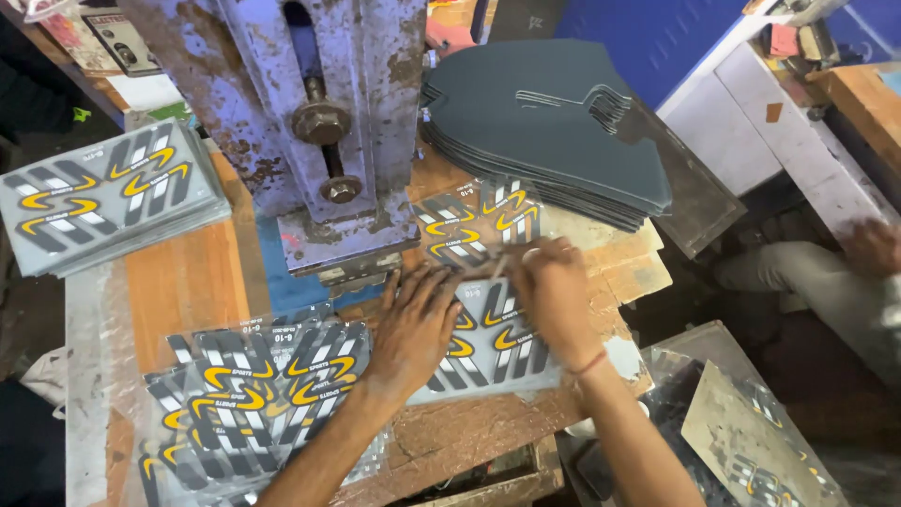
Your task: The person cleans a stack of stencils on a workbench. They use a plastic bottle to apply a liquid to the stencils and then wipe them with a white cloth. The person handles the stencils one by one, cleaning them and stacking them back on the table.
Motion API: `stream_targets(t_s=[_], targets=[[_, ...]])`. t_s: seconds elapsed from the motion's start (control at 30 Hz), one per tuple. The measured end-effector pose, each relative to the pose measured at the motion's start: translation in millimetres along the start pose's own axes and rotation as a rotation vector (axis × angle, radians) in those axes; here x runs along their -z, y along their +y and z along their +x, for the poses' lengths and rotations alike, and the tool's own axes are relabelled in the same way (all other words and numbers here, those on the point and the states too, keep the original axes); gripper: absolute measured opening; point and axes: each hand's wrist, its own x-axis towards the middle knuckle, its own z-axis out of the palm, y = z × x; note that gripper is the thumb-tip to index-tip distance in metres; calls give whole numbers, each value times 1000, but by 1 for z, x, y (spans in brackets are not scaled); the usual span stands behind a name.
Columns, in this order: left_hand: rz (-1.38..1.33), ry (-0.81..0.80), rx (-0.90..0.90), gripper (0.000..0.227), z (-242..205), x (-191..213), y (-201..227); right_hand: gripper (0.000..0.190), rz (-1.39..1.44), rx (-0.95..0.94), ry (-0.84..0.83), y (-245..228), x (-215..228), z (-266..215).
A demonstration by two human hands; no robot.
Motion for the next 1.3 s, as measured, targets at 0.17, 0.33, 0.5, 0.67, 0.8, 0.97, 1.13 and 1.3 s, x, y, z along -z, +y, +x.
stream_targets(t_s=[0.17,0.33,0.5,0.67,0.8,0.97,1.13,1.3], targets=[[-24,10,9,40,-3,-1,-1,25,438,-69,266,13,45,-57],[-21,4,-7,39,2,0,1,22,549,-4,105,4,24,-112],[-18,-19,11,35,4,6,6,22,259,-29,214,12,7,-90],[-24,61,3,36,4,4,3,27,351,-141,360,28,27,-62],[-36,56,29,42,8,5,0,33,402,-262,361,44,44,-104],[-138,3,59,26,16,-5,-9,33,506,-451,272,54,44,-158],[-47,128,-109,29,11,4,-4,33,617,-455,271,52,41,-163],[-125,-18,-66,27,-15,91,22,31,709,-476,273,43,49,-149]])
